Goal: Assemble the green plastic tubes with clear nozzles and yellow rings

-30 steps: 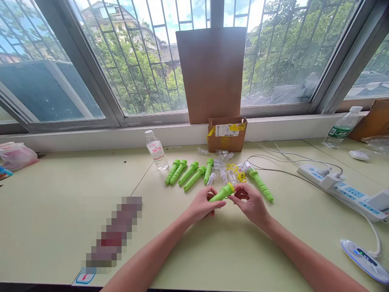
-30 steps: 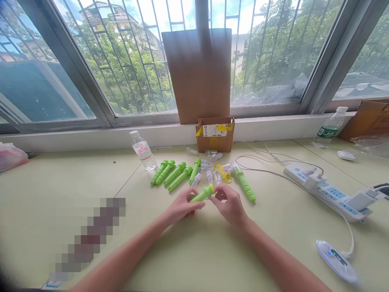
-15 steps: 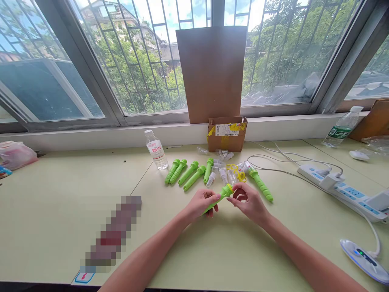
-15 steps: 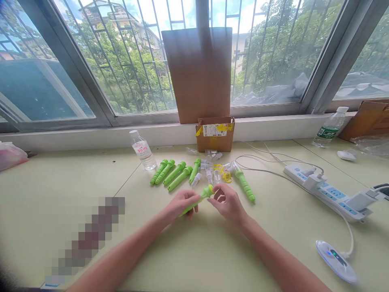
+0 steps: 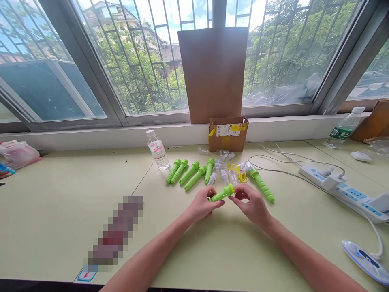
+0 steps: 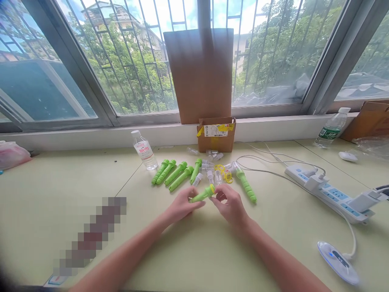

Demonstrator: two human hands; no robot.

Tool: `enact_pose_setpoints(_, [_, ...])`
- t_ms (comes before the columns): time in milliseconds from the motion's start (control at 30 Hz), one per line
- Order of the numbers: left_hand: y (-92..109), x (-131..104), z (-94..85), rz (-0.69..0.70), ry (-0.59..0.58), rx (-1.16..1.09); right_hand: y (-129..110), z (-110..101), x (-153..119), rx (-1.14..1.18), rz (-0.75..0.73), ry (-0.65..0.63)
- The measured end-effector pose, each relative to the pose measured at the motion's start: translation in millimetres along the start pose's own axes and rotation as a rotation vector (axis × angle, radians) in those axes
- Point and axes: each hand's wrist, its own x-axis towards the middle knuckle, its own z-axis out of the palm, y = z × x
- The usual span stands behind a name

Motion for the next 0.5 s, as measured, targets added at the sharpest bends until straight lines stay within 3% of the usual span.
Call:
enact_pose_setpoints(167, [2.0, 0.3, -0.4, -0.094, -0.046, -0.054, -2.7, 0.2, 1.3, -0.009, 0.035, -0.009])
enact_pose_setpoints(500, [-3.1, 3.0, 0.0, -0.115, -0.150, -0.110, 4.0, -1.6, 3.1, -0.068, 0.081, -0.073])
